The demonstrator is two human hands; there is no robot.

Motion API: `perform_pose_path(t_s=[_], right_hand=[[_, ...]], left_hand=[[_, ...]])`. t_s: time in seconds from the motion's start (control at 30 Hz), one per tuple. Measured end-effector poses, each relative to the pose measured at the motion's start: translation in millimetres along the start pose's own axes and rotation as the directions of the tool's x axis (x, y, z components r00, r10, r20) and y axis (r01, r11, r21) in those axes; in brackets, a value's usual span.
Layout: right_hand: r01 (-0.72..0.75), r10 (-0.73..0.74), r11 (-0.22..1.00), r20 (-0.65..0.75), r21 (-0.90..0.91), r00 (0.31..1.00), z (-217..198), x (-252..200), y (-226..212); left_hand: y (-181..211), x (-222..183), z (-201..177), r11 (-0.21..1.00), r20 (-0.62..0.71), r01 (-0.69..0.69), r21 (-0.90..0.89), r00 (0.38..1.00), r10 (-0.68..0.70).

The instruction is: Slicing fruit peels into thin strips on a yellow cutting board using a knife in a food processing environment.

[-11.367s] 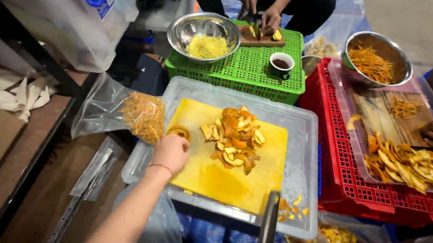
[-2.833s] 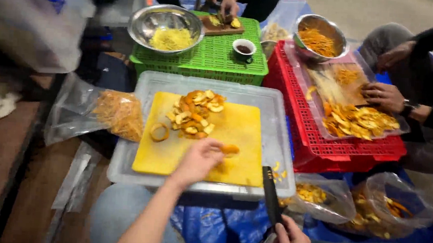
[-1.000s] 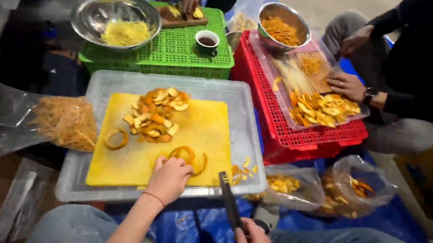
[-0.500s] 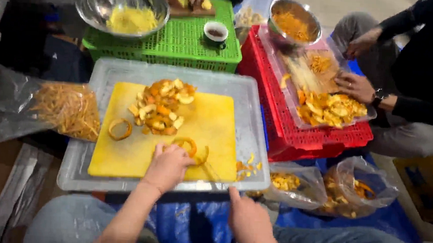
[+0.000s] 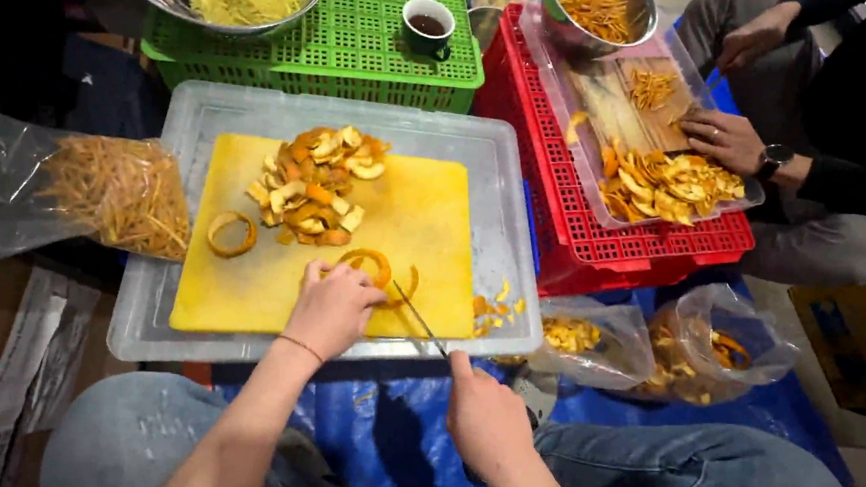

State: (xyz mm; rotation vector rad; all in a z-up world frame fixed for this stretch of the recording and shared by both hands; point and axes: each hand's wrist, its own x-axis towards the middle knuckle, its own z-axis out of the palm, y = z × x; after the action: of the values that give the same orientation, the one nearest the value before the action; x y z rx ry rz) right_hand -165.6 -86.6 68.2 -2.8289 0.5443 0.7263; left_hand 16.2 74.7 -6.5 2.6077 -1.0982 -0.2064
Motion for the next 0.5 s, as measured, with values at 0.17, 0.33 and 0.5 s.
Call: perform_pose_path(t_s=[0.17, 0.33, 0.5], right_hand=[[-0.054, 0.053, 0.998, 0.086, 0.012, 0.995, 3, 2, -6], [-0.095, 0.091, 0.994, 0.094, 0.047, 0.991, 7, 0, -9], [-0.094, 0.089, 0.995, 0.100, 0.044, 0.991, 7, -2, -12]], left_hand=[[2, 1, 0, 1.000, 0.003, -0.003, -0.008, 1.000, 0.003], [-1, -1, 0, 0.994, 0.010, -0.019, -0.111, 1.000, 0.021], [-3, -2, -6, 0.994, -0.036, -0.024, -0.108, 0.999, 0.020]])
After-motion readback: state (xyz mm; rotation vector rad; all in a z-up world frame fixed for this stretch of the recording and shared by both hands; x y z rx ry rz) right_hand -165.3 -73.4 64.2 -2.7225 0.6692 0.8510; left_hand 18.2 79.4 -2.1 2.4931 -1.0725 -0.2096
